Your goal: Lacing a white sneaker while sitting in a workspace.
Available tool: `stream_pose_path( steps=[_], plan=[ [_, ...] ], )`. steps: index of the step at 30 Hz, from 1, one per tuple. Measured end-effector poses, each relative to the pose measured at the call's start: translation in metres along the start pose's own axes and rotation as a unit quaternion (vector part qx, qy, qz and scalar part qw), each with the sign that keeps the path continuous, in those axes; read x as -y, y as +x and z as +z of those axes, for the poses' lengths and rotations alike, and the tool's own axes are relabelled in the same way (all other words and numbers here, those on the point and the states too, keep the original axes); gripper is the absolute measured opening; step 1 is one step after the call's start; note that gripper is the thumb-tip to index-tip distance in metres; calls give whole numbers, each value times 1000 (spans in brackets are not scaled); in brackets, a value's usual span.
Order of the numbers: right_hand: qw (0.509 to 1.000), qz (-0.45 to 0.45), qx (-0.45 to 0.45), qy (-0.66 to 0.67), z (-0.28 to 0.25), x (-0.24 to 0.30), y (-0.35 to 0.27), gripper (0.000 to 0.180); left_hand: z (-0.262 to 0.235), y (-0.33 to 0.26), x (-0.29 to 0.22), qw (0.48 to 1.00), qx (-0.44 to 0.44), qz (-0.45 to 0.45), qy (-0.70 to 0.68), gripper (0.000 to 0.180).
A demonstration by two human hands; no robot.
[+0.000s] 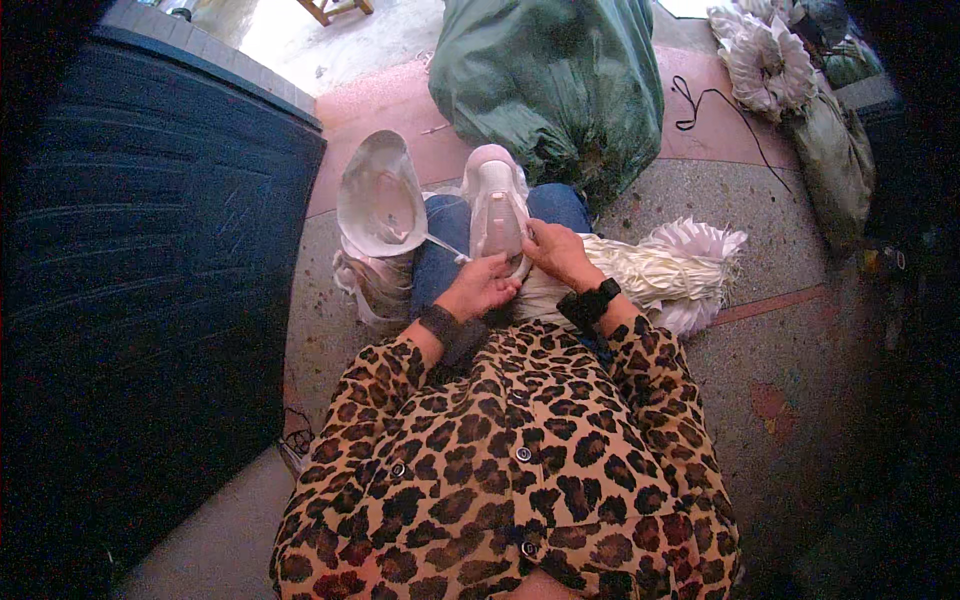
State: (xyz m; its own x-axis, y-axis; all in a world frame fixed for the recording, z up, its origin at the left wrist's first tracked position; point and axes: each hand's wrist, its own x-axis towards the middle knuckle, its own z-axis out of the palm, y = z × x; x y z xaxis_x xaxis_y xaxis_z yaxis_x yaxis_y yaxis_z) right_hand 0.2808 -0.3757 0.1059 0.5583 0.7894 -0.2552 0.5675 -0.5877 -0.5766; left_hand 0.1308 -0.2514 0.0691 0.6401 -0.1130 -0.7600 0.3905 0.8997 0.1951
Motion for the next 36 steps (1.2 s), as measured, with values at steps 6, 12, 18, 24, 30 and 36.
stream_pose_path(
  steps=[6, 12, 18, 24, 30, 36],
  plan=[
    [1000, 2, 20, 1, -2, 2, 2, 36, -9, 20, 15, 993, 29, 57, -100, 27],
    [999, -46, -5, 21, 8, -8, 5, 33, -5, -4, 10, 995, -39, 94, 3, 25],
    [999, -28, -17, -3, 12, -1, -3, 31, 2, -52, -20, 746, -209, 331, 539, 33],
    [999, -19, -28, -24, 13, 5, -1, 28, 8, -32, -39, 540, -248, 341, 728, 31],
    [998, -21, -47, -22, 22, -4, -1, 20, 7, -15, -34, 542, -221, 349, 732, 27],
    [997, -55, -49, -34, 25, -3, -16, 23, -6, -23, -19, 554, -187, 390, 711, 27]
  ],
)
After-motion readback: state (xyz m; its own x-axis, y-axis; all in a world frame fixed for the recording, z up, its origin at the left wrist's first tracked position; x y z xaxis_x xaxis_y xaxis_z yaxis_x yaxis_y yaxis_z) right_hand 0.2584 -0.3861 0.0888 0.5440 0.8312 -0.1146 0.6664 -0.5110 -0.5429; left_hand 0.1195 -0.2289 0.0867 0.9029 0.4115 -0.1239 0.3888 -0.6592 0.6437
